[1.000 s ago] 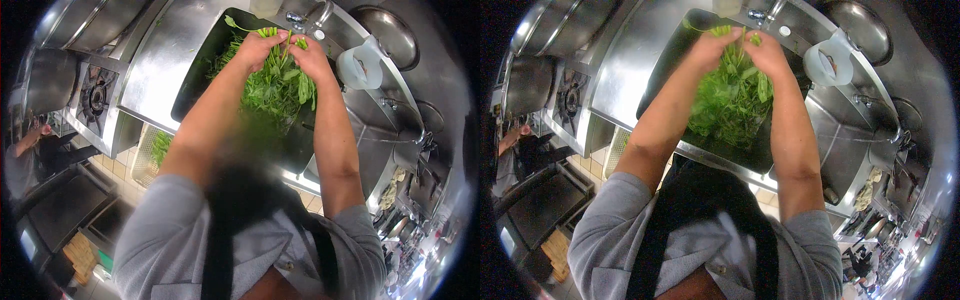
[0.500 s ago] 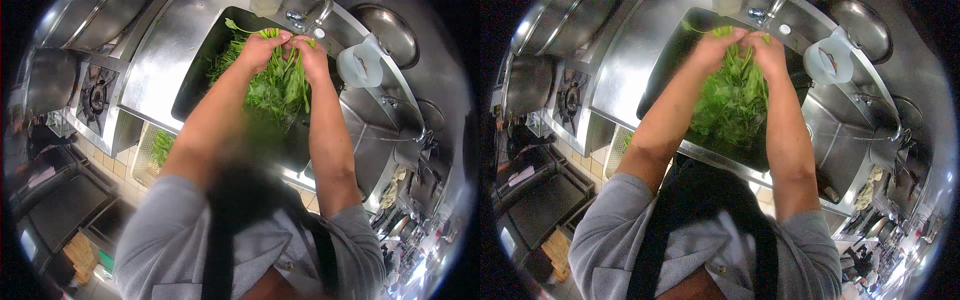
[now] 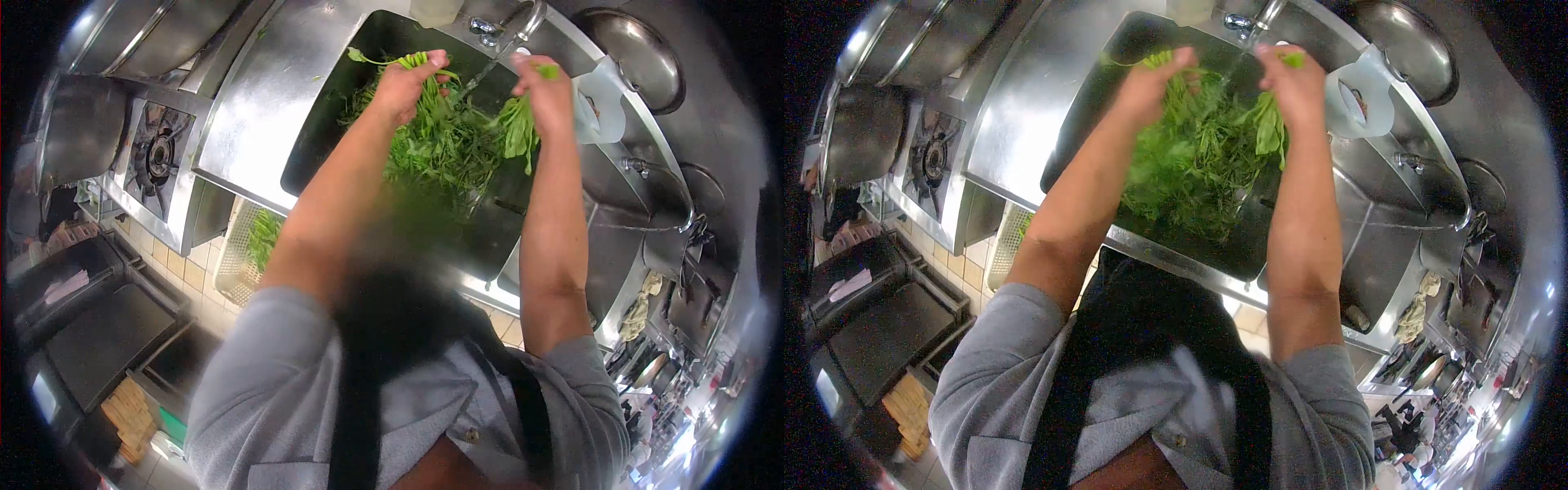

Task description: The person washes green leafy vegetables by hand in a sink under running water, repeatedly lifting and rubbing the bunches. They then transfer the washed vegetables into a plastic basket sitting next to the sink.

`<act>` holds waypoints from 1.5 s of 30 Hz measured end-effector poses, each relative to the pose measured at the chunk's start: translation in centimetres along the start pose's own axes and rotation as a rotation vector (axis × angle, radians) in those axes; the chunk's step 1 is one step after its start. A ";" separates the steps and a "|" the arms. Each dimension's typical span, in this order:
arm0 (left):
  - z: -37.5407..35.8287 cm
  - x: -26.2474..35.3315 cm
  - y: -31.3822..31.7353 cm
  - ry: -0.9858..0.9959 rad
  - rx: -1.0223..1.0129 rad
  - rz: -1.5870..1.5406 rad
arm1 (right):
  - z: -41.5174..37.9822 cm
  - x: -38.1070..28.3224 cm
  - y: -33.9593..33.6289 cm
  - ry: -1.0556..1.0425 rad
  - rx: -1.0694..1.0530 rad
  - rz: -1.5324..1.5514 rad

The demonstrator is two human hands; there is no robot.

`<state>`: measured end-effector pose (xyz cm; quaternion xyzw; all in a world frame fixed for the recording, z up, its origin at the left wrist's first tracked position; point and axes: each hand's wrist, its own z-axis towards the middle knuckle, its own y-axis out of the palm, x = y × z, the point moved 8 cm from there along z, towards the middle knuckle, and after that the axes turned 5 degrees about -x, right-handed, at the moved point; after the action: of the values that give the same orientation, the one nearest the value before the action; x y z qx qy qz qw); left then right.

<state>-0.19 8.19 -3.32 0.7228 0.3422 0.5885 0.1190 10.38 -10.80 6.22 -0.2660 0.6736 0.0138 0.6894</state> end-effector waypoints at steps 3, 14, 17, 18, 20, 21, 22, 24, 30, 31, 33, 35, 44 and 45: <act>0.4 -0.8 1.6 0.068 -0.139 0.060 | 0.3 1.0 3.9 0.002 -0.138 -0.074; -0.5 -1.1 0.8 0.072 -0.194 0.340 | 1.0 3.2 5.0 0.043 -0.167 0.158; -2.2 0.6 -0.6 0.044 -0.060 0.451 | 1.1 2.5 3.6 -0.010 -0.193 0.269; -3.0 1.3 -1.6 0.017 0.054 0.531 | 1.0 2.1 3.3 -0.009 -0.190 0.269; -1.0 -0.3 -4.1 0.036 0.001 0.432 | 0.8 1.5 3.3 0.010 -0.237 0.399; -0.9 -0.1 -4.4 0.034 0.018 0.434 | 0.6 1.2 3.3 0.010 -0.237 0.400; -0.9 0.0 -4.7 0.033 0.035 0.436 | 0.4 1.4 3.2 0.058 -0.207 0.439; -0.5 -0.2 -3.9 0.027 0.006 0.392 | 0.4 1.8 3.4 0.105 -0.181 0.477; -0.5 0.7 1.1 0.146 -0.174 0.575 | -0.2 0.3 7.0 -0.069 -0.287 -0.044; 0.1 0.4 1.1 0.163 -0.182 0.680 | 0.0 1.3 7.8 -0.073 -0.306 -0.010; 0.2 0.4 1.6 0.155 -0.165 0.751 | 0.0 1.5 8.6 -0.034 -0.331 -0.010; -0.5 0.6 1.9 0.079 -0.172 0.872 | -0.3 1.2 8.5 0.006 -0.334 -0.034; -1.7 -1.8 -6.6 -0.059 -0.009 0.799 | 1.5 1.1 1.4 -0.020 -0.091 0.304; -1.6 -1.8 -7.5 -0.060 -0.013 0.801 | 1.5 0.8 0.8 -0.029 -0.097 0.313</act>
<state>-4.47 12.19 -8.56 0.8151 0.0260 0.5691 -0.1052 11.53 -9.78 5.09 -0.1907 0.6953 0.1572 0.6749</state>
